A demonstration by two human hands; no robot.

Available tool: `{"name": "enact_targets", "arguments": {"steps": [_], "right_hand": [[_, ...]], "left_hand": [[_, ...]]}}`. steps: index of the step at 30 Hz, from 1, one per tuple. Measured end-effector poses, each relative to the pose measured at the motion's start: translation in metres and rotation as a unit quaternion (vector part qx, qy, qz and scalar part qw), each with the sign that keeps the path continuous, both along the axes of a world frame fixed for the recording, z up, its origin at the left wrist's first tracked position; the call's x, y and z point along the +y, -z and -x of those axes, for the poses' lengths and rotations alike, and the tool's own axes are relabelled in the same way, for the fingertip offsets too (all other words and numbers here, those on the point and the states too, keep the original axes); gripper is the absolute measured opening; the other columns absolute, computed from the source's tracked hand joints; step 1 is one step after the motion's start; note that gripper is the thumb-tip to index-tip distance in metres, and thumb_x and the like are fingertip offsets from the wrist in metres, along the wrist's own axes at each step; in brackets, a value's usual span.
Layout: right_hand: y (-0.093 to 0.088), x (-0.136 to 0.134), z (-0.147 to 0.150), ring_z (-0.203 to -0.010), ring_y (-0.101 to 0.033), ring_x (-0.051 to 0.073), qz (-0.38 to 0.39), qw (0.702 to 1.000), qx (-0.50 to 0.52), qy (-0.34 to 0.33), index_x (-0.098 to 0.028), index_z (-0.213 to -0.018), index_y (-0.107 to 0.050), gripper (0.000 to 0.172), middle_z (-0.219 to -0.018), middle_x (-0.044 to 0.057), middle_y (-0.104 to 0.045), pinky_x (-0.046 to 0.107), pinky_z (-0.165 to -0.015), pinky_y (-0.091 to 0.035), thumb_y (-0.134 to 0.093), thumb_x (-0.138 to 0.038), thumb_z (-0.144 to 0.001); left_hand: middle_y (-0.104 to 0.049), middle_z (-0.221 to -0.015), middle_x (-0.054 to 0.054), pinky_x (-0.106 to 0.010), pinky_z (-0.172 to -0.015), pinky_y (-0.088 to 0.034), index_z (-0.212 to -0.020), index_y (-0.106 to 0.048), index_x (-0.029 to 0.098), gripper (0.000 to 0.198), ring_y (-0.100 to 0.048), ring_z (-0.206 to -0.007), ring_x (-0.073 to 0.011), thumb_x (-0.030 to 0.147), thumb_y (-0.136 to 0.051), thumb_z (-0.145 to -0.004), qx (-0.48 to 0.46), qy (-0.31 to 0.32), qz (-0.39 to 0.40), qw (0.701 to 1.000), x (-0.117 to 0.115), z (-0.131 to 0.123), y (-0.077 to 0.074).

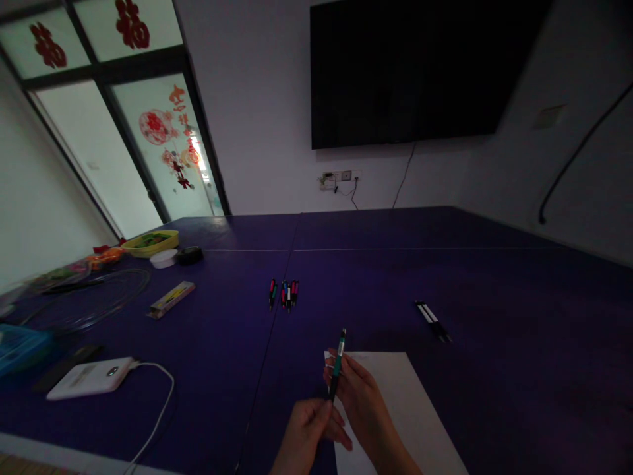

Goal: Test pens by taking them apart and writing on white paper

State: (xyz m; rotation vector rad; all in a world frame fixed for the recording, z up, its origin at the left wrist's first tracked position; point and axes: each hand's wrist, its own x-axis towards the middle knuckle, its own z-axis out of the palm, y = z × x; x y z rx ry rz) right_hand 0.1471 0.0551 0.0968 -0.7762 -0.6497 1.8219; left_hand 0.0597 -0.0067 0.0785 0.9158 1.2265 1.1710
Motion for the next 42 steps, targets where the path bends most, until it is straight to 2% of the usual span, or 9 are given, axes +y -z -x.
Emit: {"name": "enact_targets", "arguments": {"steps": [3,5,13,18,24,27,30,36,42], "right_hand": [[0.003,-0.003,-0.002,-0.067,-0.059,0.018,-0.054,0.996,-0.076,-0.006,-0.016,-0.08,-0.067,0.034,-0.074,0.005,-0.066,0.029,-0.063,-0.046,-0.074,-0.036,-0.054],[0.006,-0.003,-0.004,-0.065,-0.059,0.017,-0.077,0.992,-0.102,0.008,-0.015,-0.076,-0.067,0.032,-0.069,0.004,-0.067,0.028,-0.062,-0.045,-0.077,-0.031,-0.051],[0.013,-0.005,-0.006,-0.069,-0.061,0.016,0.01,1.0,0.015,0.007,-0.014,-0.073,-0.066,0.031,-0.074,0.007,-0.067,0.026,-0.064,-0.048,-0.078,-0.031,-0.05],[0.02,-0.006,-0.005,-0.046,-0.055,0.012,0.007,0.999,-0.032,0.018,-0.015,-0.079,-0.064,0.038,-0.05,-0.002,-0.059,0.018,-0.036,-0.038,-0.079,-0.03,-0.048],[0.014,-0.007,-0.009,-0.078,-0.063,0.019,0.021,0.999,0.039,-0.006,-0.016,-0.082,-0.059,0.035,-0.075,0.006,-0.067,0.029,-0.072,-0.049,-0.075,-0.031,-0.055],[0.012,-0.007,-0.009,-0.067,-0.062,0.016,0.009,1.0,0.025,-0.016,-0.016,-0.075,-0.057,0.031,-0.073,0.005,-0.067,0.024,-0.054,-0.048,-0.076,-0.03,-0.055],[0.014,-0.006,-0.008,-0.051,-0.057,0.013,-0.002,1.0,0.008,-0.008,-0.017,-0.074,-0.055,0.032,-0.058,0.0,-0.062,0.017,-0.035,-0.036,-0.076,-0.029,-0.053],[0.018,-0.007,-0.01,-0.044,-0.053,0.012,0.014,1.0,-0.015,-0.007,-0.016,-0.071,-0.056,0.032,-0.059,0.002,-0.061,0.015,-0.027,-0.026,-0.074,-0.037,-0.054],[0.022,-0.01,-0.002,-0.032,-0.04,0.005,-0.039,0.995,-0.089,0.012,-0.016,-0.07,-0.059,0.03,-0.049,-0.004,-0.053,0.017,-0.028,-0.027,-0.069,-0.04,-0.056]], "left_hand": [[-0.059,-0.053,-0.004,-0.027,-0.058,-0.036,-0.052,-0.053,0.018,0.047,-0.053,-0.055,-0.0151,0.06,-0.044,-0.07,0.214,-0.045,-0.018,0.976,0.002,0.001,-0.003],[-0.058,-0.051,-0.003,-0.026,-0.056,-0.034,-0.049,-0.051,0.019,0.045,-0.052,-0.052,-0.0145,0.058,-0.045,-0.071,0.278,-0.058,-0.018,0.959,0.001,0.001,-0.003],[-0.058,-0.049,-0.005,-0.028,-0.06,-0.039,-0.061,-0.055,0.016,0.056,-0.054,-0.052,-0.0167,0.068,-0.035,-0.069,0.068,-0.003,-0.016,0.998,0.002,-0.007,0.006],[-0.062,-0.055,-0.006,-0.028,-0.064,-0.038,-0.061,-0.056,0.016,0.051,-0.055,-0.059,-0.017,0.064,-0.041,-0.07,0.115,-0.012,-0.027,0.993,0.002,-0.009,0.008],[-0.059,-0.049,-0.004,-0.028,-0.061,-0.039,-0.059,-0.057,0.016,0.055,-0.053,-0.052,-0.0161,0.066,-0.036,-0.071,0.059,0.009,-0.027,0.998,0.004,-0.012,0.011],[-0.06,-0.052,-0.004,-0.027,-0.062,-0.038,-0.059,-0.058,0.017,0.053,-0.053,-0.057,-0.0162,0.064,-0.038,-0.071,0.111,-0.038,-0.047,0.992,0.005,-0.012,0.006],[-0.061,-0.055,-0.004,-0.026,-0.066,-0.038,-0.059,-0.058,0.017,0.051,-0.054,-0.06,-0.0164,0.062,-0.039,-0.073,0.135,-0.054,-0.044,0.988,0.004,-0.013,0.003],[-0.06,-0.06,-0.004,-0.024,-0.062,-0.037,-0.057,-0.056,0.016,0.052,-0.053,-0.062,-0.0151,0.059,-0.033,-0.077,0.15,0.014,-0.063,0.987,0.006,-0.008,0.009],[-0.053,-0.051,-0.002,-0.023,-0.049,-0.033,-0.055,-0.049,0.017,0.05,-0.049,-0.05,-0.0132,0.058,-0.032,-0.077,0.205,-0.012,-0.065,0.977,0.019,-0.005,0.018]]}}
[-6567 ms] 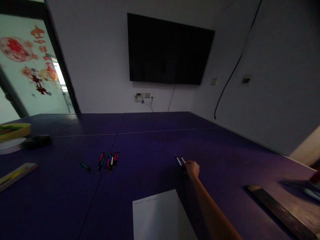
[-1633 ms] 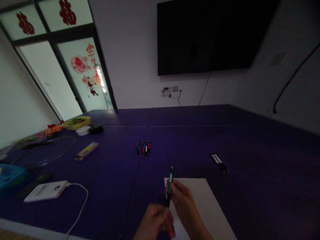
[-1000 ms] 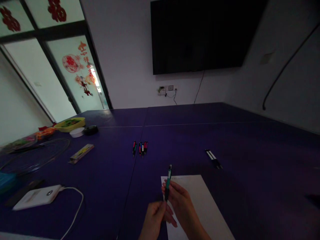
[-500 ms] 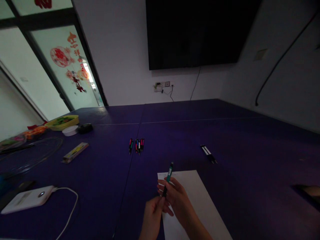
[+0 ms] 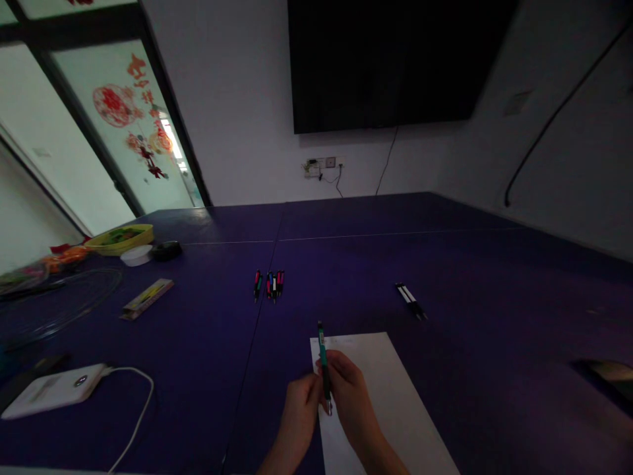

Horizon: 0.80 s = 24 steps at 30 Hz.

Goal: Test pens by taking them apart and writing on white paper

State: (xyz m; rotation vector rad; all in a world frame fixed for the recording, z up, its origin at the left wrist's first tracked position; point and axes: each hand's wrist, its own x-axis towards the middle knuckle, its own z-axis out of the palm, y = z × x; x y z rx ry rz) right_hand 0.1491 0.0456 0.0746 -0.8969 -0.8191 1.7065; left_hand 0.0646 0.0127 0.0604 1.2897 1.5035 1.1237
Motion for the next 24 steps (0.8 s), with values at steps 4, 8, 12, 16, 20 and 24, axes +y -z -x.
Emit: {"name": "enact_targets", "arguments": {"steps": [4,8,12,16,20,24], "right_hand": [[0.007,0.005,0.007,-0.028,-0.034,0.005,0.028,0.998,-0.044,0.026,-0.017,-0.071,-0.058,0.031,-0.043,-0.007,-0.047,0.017,-0.025,-0.019,-0.066,-0.043,-0.056],[0.014,0.013,0.005,-0.041,-0.046,0.008,0.014,0.999,-0.025,0.04,-0.016,-0.066,-0.061,0.028,-0.051,-0.003,-0.056,0.018,-0.035,-0.032,-0.068,-0.039,-0.052],[0.024,0.02,0.001,-0.051,-0.052,0.009,0.029,0.998,-0.008,0.063,-0.016,-0.066,-0.063,0.028,-0.058,-0.001,-0.06,0.019,-0.048,-0.04,-0.07,-0.038,-0.05],[0.033,0.022,0.001,-0.05,-0.055,0.011,0.071,0.997,-0.019,0.035,-0.017,-0.074,-0.063,0.039,-0.06,0.0,-0.062,0.022,-0.049,-0.043,-0.071,-0.044,-0.047],[0.033,0.022,0.001,-0.042,-0.049,0.008,0.068,0.997,-0.038,0.026,-0.015,-0.07,-0.063,0.043,-0.05,-0.002,-0.057,0.019,-0.041,-0.036,-0.074,-0.047,-0.043],[0.029,0.016,-0.006,-0.043,-0.05,0.008,0.131,0.991,0.001,-0.013,-0.013,-0.063,-0.062,0.042,-0.052,0.0,-0.059,0.019,-0.042,-0.037,-0.076,-0.046,-0.041]], "left_hand": [[-0.055,-0.052,-0.004,-0.024,-0.048,-0.032,-0.058,-0.052,0.017,0.043,-0.051,-0.05,-0.0138,0.047,-0.031,-0.081,0.057,-0.015,-0.003,0.998,0.002,-0.008,0.003],[-0.056,-0.052,-0.004,-0.025,-0.05,-0.032,-0.057,-0.052,0.017,0.033,-0.051,-0.048,-0.0139,0.034,-0.036,-0.08,0.141,-0.001,0.005,0.99,0.004,-0.003,0.007],[-0.061,-0.067,-0.005,-0.027,-0.061,-0.038,-0.067,-0.057,0.016,0.017,-0.055,-0.062,-0.0153,0.03,-0.048,-0.073,0.081,-0.068,-0.022,0.994,0.017,0.009,0.017],[-0.062,-0.083,-0.008,-0.025,-0.063,-0.042,-0.083,-0.059,0.014,0.032,-0.057,-0.073,-0.0147,0.043,-0.054,-0.07,-0.234,-0.125,-0.004,0.964,0.038,0.009,0.018],[-0.061,-0.065,-0.004,-0.02,-0.05,-0.037,-0.076,-0.063,0.01,0.039,-0.052,-0.051,-0.0082,0.043,-0.07,-0.056,-0.356,-0.016,0.079,0.931,0.051,0.002,0.008],[-0.064,-0.066,-0.007,-0.023,-0.051,-0.04,-0.073,-0.063,0.01,0.038,-0.055,-0.051,-0.0112,0.039,-0.074,-0.051,-0.397,-0.045,0.083,0.913,0.056,0.004,0.0]]}}
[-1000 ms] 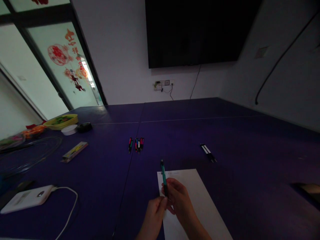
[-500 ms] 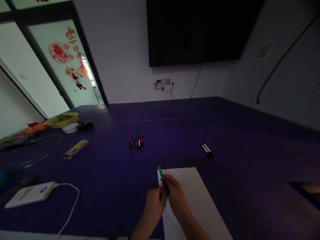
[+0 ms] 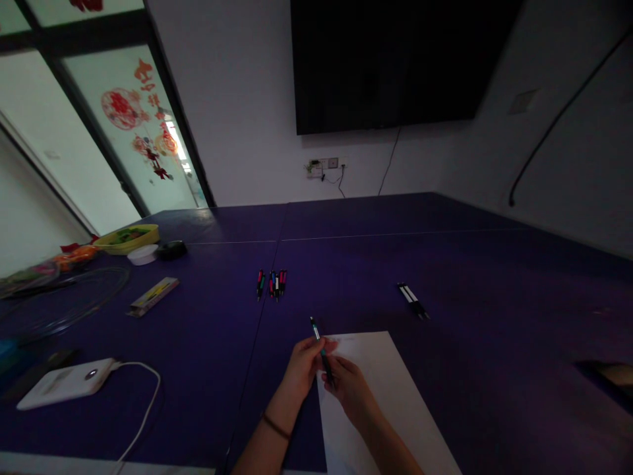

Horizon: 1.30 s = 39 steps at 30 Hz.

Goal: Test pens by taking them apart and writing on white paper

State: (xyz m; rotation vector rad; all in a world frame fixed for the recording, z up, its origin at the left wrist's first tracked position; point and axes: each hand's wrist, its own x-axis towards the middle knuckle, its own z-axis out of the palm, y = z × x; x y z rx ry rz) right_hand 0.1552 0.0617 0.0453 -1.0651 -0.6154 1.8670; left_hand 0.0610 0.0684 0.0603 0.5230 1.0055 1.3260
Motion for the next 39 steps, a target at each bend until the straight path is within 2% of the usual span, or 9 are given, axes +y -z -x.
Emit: {"name": "enact_targets", "arguments": {"steps": [4,10,13,15,20,25,31,36,39], "right_hand": [[0.004,-0.007,-0.007,-0.047,-0.052,0.008,0.0,0.999,0.036,-0.016,-0.012,-0.065,-0.063,0.036,-0.057,0.003,-0.062,0.019,-0.047,-0.041,-0.077,-0.039,-0.046],[0.009,-0.008,-0.001,-0.041,-0.051,0.009,-0.011,0.997,-0.029,0.069,-0.016,-0.06,-0.058,0.044,-0.047,-0.005,-0.056,0.023,-0.045,-0.043,-0.082,-0.033,-0.028],[0.002,-0.014,0.0,-0.044,-0.054,0.01,0.03,0.999,0.0,0.024,-0.014,-0.065,-0.06,0.044,-0.052,0.0,-0.059,0.022,-0.044,-0.042,-0.074,-0.05,-0.044],[-0.004,-0.018,-0.001,-0.042,-0.052,0.008,0.046,0.999,0.016,0.0,-0.012,-0.064,-0.061,0.045,-0.052,0.002,-0.058,0.019,-0.04,-0.038,-0.069,-0.054,-0.051],[-0.006,-0.019,-0.003,-0.037,-0.042,0.003,0.024,0.999,0.032,0.033,-0.013,-0.055,-0.055,0.037,-0.044,-0.005,-0.05,0.014,-0.036,-0.031,-0.079,-0.037,-0.042],[-0.001,-0.018,-0.004,-0.037,-0.045,0.005,0.022,0.998,0.022,0.054,-0.016,-0.059,-0.052,0.037,-0.046,-0.003,-0.055,0.016,-0.037,-0.031,-0.079,-0.035,-0.043],[-0.005,-0.023,-0.007,-0.043,-0.052,0.008,0.021,0.999,0.042,0.027,-0.013,-0.067,-0.058,0.038,-0.053,0.001,-0.06,0.017,-0.041,-0.036,-0.069,-0.048,-0.056],[0.002,-0.025,-0.007,-0.048,-0.054,0.009,-0.005,0.996,0.047,0.074,-0.015,-0.066,-0.06,0.031,-0.057,0.0,-0.062,0.019,-0.047,-0.042,-0.077,-0.034,-0.049],[0.006,-0.025,-0.007,-0.05,-0.056,0.01,-0.006,0.993,0.061,0.099,-0.016,-0.064,-0.059,0.028,-0.057,-0.001,-0.061,0.02,-0.051,-0.045,-0.078,-0.029,-0.047]], "left_hand": [[-0.065,-0.069,-0.008,-0.024,-0.058,-0.044,-0.072,-0.061,0.011,0.034,-0.062,-0.066,-0.0171,0.034,-0.075,-0.052,-0.04,-0.028,0.005,0.999,0.005,0.003,0.001],[-0.062,-0.061,-0.001,-0.02,-0.057,-0.046,-0.065,-0.055,0.014,0.032,-0.058,-0.054,-0.0094,0.03,-0.077,-0.049,-0.054,-0.067,0.018,0.996,0.01,-0.002,0.007],[-0.06,-0.058,0.001,-0.018,-0.051,-0.044,-0.064,-0.055,0.014,0.033,-0.057,-0.053,-0.0089,0.033,-0.077,-0.049,-0.049,-0.068,0.02,0.996,0.01,-0.005,0.007],[-0.059,-0.057,0.001,-0.018,-0.049,-0.043,-0.063,-0.055,0.014,0.032,-0.056,-0.052,-0.0087,0.034,-0.076,-0.05,-0.049,-0.058,0.016,0.997,0.01,-0.006,0.007],[-0.06,-0.058,0.0,-0.019,-0.06,-0.045,-0.065,-0.059,0.013,0.029,-0.057,-0.056,-0.0087,0.031,-0.076,-0.051,-0.064,-0.071,-0.009,0.995,0.011,-0.008,0.006],[-0.065,-0.073,-0.009,-0.028,-0.072,-0.046,-0.078,-0.063,0.009,0.032,-0.062,-0.071,-0.0173,0.031,-0.072,-0.057,-0.114,-0.014,-0.004,0.993,0.007,-0.007,0.007],[-0.064,-0.067,-0.006,-0.026,-0.063,-0.046,-0.068,-0.063,0.01,0.027,-0.061,-0.066,-0.0158,0.03,-0.074,-0.054,-0.073,-0.021,0.001,0.997,0.003,-0.008,0.001],[-0.061,-0.06,-0.003,-0.022,-0.063,-0.044,-0.063,-0.062,0.01,0.026,-0.057,-0.058,-0.0108,0.029,-0.075,-0.052,-0.054,-0.045,-0.005,0.998,0.003,-0.01,0.004],[-0.062,-0.063,-0.005,-0.023,-0.066,-0.044,-0.069,-0.064,0.009,0.028,-0.058,-0.062,-0.0119,0.032,-0.072,-0.056,-0.067,-0.031,-0.009,0.997,0.001,-0.01,0.006]]}}
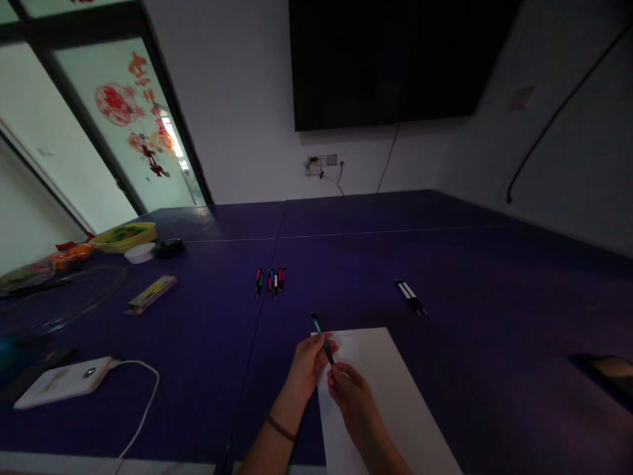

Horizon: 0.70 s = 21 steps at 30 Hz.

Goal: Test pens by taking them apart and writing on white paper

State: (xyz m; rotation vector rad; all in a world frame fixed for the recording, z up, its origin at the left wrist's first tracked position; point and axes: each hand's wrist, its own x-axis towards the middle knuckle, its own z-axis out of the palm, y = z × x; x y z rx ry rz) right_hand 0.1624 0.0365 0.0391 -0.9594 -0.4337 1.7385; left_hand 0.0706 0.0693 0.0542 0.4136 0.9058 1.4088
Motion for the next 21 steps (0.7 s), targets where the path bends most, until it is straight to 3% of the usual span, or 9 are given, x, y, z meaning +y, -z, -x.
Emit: {"name": "enact_targets", "arguments": {"steps": [7,12,17,21], "right_hand": [[0.0015,-0.002,-0.0023,-0.053,-0.058,0.01,0.03,0.999,0.027,-0.015,-0.014,-0.068,-0.063,0.029,-0.059,0.002,-0.063,0.021,-0.054,-0.047,-0.075,-0.037,-0.054],[0.0038,-0.0053,-0.0038,-0.058,-0.06,0.013,0.019,1.0,0.018,-0.008,-0.014,-0.068,-0.064,0.032,-0.062,0.003,-0.066,0.024,-0.058,-0.049,-0.08,-0.027,-0.044],[-0.0012,-0.0068,-0.0024,-0.062,-0.062,0.015,0.051,0.997,0.044,-0.029,-0.012,-0.069,-0.065,0.03,-0.067,0.007,-0.067,0.025,-0.06,-0.05,-0.074,-0.038,-0.056],[-0.0053,-0.0074,-0.0019,-0.055,-0.059,0.01,0.037,0.998,0.04,-0.028,-0.013,-0.067,-0.065,0.025,-0.062,0.003,-0.065,0.02,-0.056,-0.047,-0.077,-0.03,-0.053]], "left_hand": [[-0.063,-0.067,-0.007,-0.022,-0.061,-0.044,-0.073,-0.064,0.008,0.027,-0.06,-0.065,-0.0138,0.026,-0.073,-0.055,-0.003,0.03,0.017,0.999,-0.0039,0.0046,-0.0003],[-0.062,-0.064,-0.005,-0.021,-0.06,-0.045,-0.069,-0.064,0.008,0.03,-0.058,-0.061,-0.0121,0.03,-0.076,-0.051,0.009,0.003,0.022,1.0,-0.0037,0.0026,-0.0014],[-0.062,-0.063,-0.004,-0.02,-0.054,-0.044,-0.066,-0.064,0.009,0.031,-0.057,-0.059,-0.0117,0.032,-0.077,-0.049,0.014,0.01,0.027,0.999,-0.0053,0.0005,-0.0026],[-0.062,-0.063,-0.004,-0.019,-0.055,-0.043,-0.066,-0.064,0.009,0.029,-0.057,-0.058,-0.0099,0.03,-0.076,-0.05,0.021,0.013,0.022,0.999,-0.0056,-0.0003,-0.0026]]}}
